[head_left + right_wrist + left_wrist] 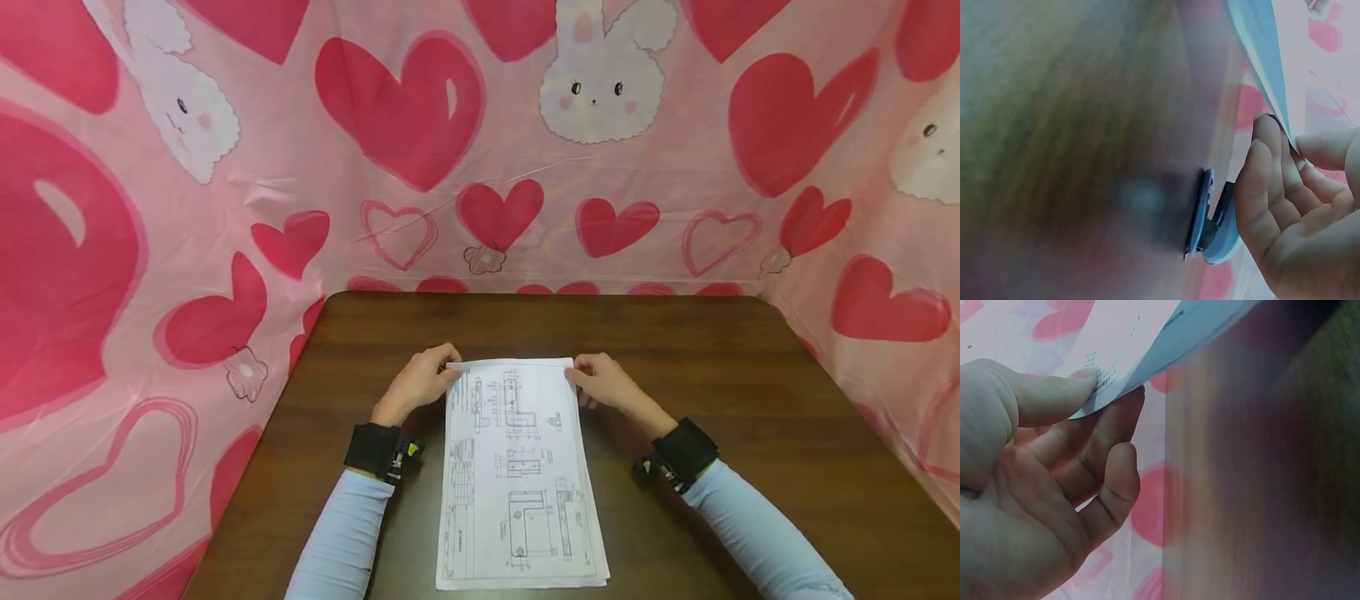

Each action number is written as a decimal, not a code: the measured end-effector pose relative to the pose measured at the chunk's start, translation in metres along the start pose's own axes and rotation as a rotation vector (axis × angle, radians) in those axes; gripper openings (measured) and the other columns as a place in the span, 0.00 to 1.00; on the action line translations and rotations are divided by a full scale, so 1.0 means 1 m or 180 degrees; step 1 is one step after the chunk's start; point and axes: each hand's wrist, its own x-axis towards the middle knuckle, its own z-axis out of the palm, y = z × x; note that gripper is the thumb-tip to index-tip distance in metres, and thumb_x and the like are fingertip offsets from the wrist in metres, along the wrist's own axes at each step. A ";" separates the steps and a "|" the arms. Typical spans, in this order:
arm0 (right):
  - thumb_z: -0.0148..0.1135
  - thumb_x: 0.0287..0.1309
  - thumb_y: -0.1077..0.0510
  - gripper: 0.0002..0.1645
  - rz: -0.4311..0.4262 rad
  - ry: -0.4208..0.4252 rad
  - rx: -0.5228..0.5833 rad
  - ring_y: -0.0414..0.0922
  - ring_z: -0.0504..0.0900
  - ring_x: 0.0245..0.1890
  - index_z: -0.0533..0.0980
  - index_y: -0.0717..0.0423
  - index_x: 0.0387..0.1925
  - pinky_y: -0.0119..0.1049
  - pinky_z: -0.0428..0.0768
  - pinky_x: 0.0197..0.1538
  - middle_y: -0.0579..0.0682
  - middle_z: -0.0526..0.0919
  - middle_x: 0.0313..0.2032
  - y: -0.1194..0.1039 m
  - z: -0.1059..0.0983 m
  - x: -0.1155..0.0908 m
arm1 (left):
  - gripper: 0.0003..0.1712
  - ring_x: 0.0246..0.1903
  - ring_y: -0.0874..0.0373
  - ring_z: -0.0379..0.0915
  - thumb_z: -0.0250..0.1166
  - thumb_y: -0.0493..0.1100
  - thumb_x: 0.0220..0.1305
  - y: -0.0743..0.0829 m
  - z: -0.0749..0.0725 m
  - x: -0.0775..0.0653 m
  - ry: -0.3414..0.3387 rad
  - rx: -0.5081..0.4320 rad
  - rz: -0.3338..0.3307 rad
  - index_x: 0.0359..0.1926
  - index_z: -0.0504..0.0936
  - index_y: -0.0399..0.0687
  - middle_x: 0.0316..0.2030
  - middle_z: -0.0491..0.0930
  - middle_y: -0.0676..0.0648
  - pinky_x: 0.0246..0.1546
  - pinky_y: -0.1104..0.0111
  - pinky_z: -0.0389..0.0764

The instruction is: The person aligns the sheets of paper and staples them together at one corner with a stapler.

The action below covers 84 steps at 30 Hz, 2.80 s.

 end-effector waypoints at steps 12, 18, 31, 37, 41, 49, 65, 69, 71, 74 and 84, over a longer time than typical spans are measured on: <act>0.52 0.71 0.53 0.16 0.0076 -0.0047 0.0137 0.46 0.76 0.15 0.76 0.61 0.32 0.39 0.79 0.19 0.52 0.78 0.19 0.015 0.005 -0.009 | 0.09 0.29 0.55 0.73 0.61 0.43 0.69 0.007 0.016 -0.001 -0.0153 0.0012 -0.0123 0.46 0.77 0.46 0.35 0.79 0.46 0.32 0.65 0.72; 0.52 0.70 0.54 0.17 0.0211 -0.0165 0.0179 0.45 0.76 0.12 0.75 0.60 0.29 0.35 0.74 0.16 0.50 0.77 0.17 0.019 0.006 -0.009 | 0.11 0.15 0.54 0.68 0.62 0.43 0.68 0.008 0.017 -0.004 -0.0228 -0.0205 -0.0347 0.47 0.77 0.44 0.29 0.78 0.45 0.18 0.67 0.71; 0.54 0.66 0.56 0.16 0.0380 -0.0371 0.0100 0.41 0.74 0.07 0.76 0.61 0.26 0.30 0.67 0.13 0.49 0.75 0.15 0.024 0.008 0.001 | 0.10 0.12 0.54 0.72 0.59 0.39 0.69 0.009 0.026 0.002 -0.0208 -0.0234 -0.0603 0.48 0.79 0.42 0.34 0.79 0.42 0.14 0.67 0.75; 0.60 0.62 0.57 0.10 0.0499 -0.0161 0.0309 0.42 0.76 0.10 0.77 0.63 0.35 0.32 0.72 0.15 0.50 0.78 0.19 0.027 0.009 -0.001 | 0.11 0.11 0.54 0.73 0.58 0.39 0.69 0.009 0.028 0.008 -0.0165 -0.0128 -0.0659 0.49 0.79 0.42 0.34 0.81 0.41 0.14 0.67 0.75; 0.62 0.60 0.58 0.11 0.0488 -0.0025 0.0352 0.42 0.76 0.09 0.73 0.64 0.35 0.33 0.74 0.15 0.50 0.77 0.17 0.026 0.009 -0.003 | 0.11 0.11 0.54 0.73 0.57 0.39 0.70 0.010 0.030 0.011 -0.0131 -0.0114 -0.0687 0.50 0.79 0.43 0.35 0.82 0.40 0.14 0.67 0.75; 0.64 0.58 0.58 0.10 0.0370 0.0099 0.0087 0.43 0.75 0.09 0.73 0.60 0.32 0.36 0.75 0.15 0.49 0.75 0.13 0.024 0.011 -0.010 | 0.12 0.11 0.55 0.72 0.58 0.39 0.69 0.009 0.036 0.014 -0.0111 -0.0094 -0.0717 0.50 0.79 0.42 0.36 0.82 0.39 0.14 0.68 0.74; 0.63 0.57 0.57 0.05 0.0085 0.0142 -0.0624 0.41 0.75 0.12 0.79 0.55 0.33 0.34 0.74 0.14 0.46 0.80 0.23 0.018 0.006 -0.012 | 0.12 0.14 0.55 0.72 0.57 0.39 0.70 0.014 0.043 0.021 -0.0033 -0.0090 -0.0641 0.50 0.78 0.40 0.35 0.81 0.40 0.15 0.69 0.72; 0.63 0.58 0.57 0.06 0.0081 0.0057 -0.0567 0.42 0.76 0.13 0.79 0.56 0.35 0.35 0.75 0.16 0.47 0.81 0.24 0.018 0.003 -0.011 | 0.11 0.20 0.54 0.74 0.57 0.40 0.70 0.015 0.040 0.025 0.0028 0.0067 -0.0581 0.49 0.79 0.42 0.37 0.82 0.41 0.20 0.67 0.72; 0.63 0.58 0.57 0.06 0.0096 0.0023 -0.0556 0.42 0.76 0.14 0.79 0.56 0.35 0.35 0.76 0.16 0.47 0.81 0.24 0.020 0.003 -0.011 | 0.11 0.26 0.53 0.74 0.57 0.40 0.69 0.015 0.040 0.026 0.0060 0.0191 -0.0545 0.48 0.79 0.42 0.38 0.82 0.42 0.26 0.66 0.72; 0.63 0.59 0.57 0.06 0.0119 -0.0011 -0.0545 0.41 0.76 0.14 0.79 0.55 0.35 0.35 0.77 0.17 0.47 0.80 0.24 0.021 0.004 -0.010 | 0.10 0.31 0.53 0.74 0.57 0.41 0.69 0.014 0.040 0.027 0.0098 0.0332 -0.0506 0.47 0.80 0.43 0.39 0.83 0.43 0.31 0.64 0.72; 0.63 0.60 0.55 0.08 -0.0006 -0.0006 -0.0532 0.41 0.75 0.15 0.79 0.56 0.36 0.34 0.77 0.17 0.48 0.78 0.21 0.018 0.004 -0.006 | 0.11 0.31 0.52 0.74 0.57 0.41 0.68 0.009 0.038 0.027 0.0222 0.0330 -0.0536 0.47 0.79 0.43 0.39 0.82 0.43 0.31 0.63 0.72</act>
